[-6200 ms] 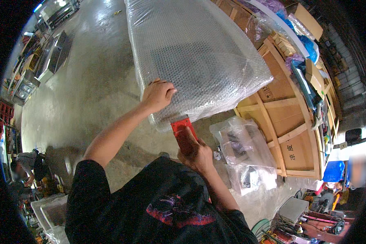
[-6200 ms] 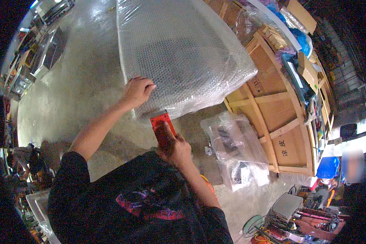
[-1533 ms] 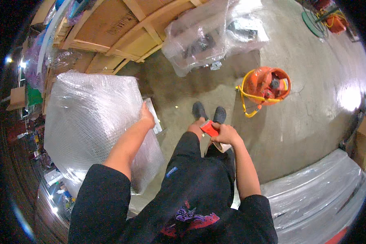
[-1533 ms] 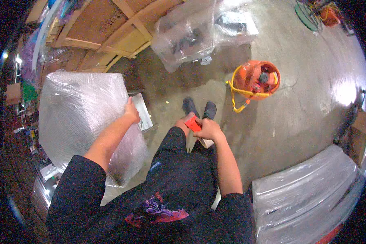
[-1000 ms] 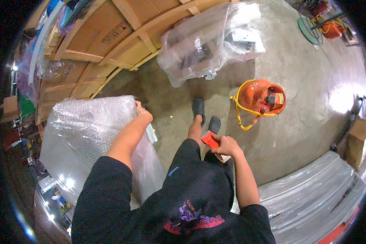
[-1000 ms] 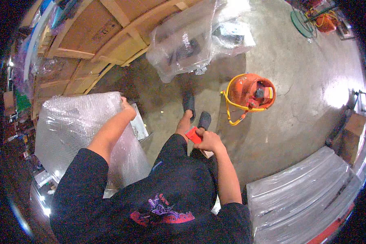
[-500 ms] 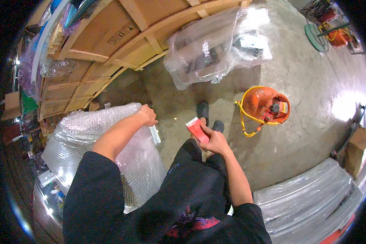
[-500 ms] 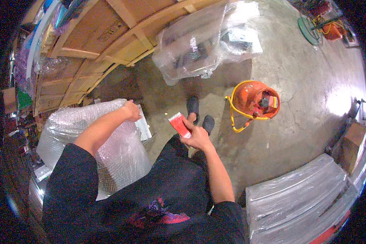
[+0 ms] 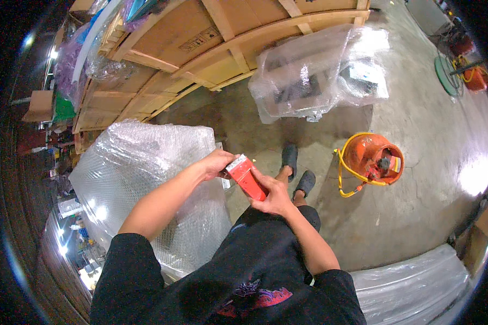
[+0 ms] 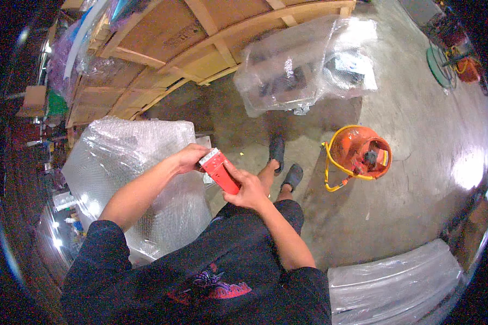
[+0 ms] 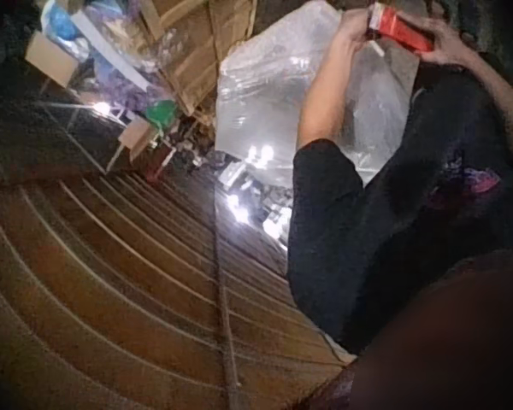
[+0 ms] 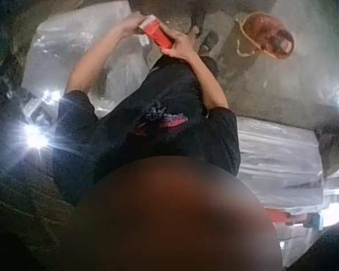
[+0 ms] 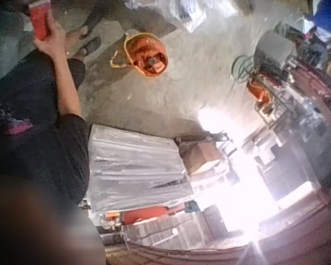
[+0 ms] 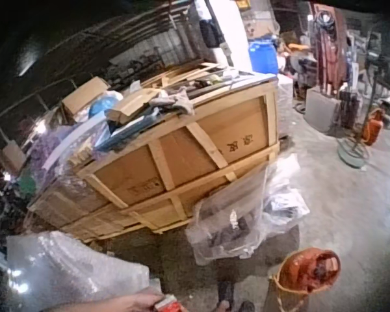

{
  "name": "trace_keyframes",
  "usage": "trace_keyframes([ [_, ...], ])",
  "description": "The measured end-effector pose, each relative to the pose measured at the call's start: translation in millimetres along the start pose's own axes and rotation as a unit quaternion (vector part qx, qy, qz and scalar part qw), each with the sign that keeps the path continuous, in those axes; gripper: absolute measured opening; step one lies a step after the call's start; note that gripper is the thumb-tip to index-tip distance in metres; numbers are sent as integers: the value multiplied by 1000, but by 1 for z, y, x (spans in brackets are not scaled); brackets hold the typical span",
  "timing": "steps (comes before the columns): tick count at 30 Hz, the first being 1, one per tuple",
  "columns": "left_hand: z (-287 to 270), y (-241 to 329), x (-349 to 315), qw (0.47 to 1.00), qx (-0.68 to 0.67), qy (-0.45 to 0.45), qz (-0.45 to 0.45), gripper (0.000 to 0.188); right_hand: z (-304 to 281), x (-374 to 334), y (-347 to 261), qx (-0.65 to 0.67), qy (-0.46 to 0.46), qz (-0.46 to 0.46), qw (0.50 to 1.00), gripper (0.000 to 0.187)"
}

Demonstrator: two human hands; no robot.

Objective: The person wraps a large rectangular item on a wooden pallet with bubble wrap and secures it using a handheld tape dispenser. The person repeatedly applies tape along the edges and corners to hold the bubble wrap in place.

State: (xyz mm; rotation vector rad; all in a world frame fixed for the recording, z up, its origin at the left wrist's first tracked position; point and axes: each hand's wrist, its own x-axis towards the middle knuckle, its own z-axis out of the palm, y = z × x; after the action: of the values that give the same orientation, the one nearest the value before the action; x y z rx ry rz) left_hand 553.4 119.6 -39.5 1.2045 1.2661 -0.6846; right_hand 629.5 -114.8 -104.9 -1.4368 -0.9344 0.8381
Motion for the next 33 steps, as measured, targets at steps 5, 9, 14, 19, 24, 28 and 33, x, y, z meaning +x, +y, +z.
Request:
trace_keyframes([
  [5, -18, -13, -11, 998, -26, 51, 9, 37, 7, 8, -5, 26, -23, -14, 999, 89],
  [9, -33, 24, -19, 961, 263, 81, 7, 37, 27, 15, -9, 30, -32, 17, 999, 88],
  [14, -77, 86, -3, 670, 693, 252, 87, 30, 58, 44, -7, 245, -98, 149, 953, 80],
  [19, -108, 73, 6, 598, 736, 299, 104, 33, 65, 87, 6, 288, -211, 185, 916, 69],
  [24, -106, 62, 16, 585, 767, 262, 22, 39, 68, 95, 14, 249, -231, 175, 924, 63],
  [28, -102, 41, 14, 498, 816, 261, 135, 37, 71, 88, 18, 253, -216, 168, 928, 64],
  [33, -109, 33, 25, 511, 821, 250, 56, 43, 77, 83, 21, 266, -192, 164, 930, 71],
])
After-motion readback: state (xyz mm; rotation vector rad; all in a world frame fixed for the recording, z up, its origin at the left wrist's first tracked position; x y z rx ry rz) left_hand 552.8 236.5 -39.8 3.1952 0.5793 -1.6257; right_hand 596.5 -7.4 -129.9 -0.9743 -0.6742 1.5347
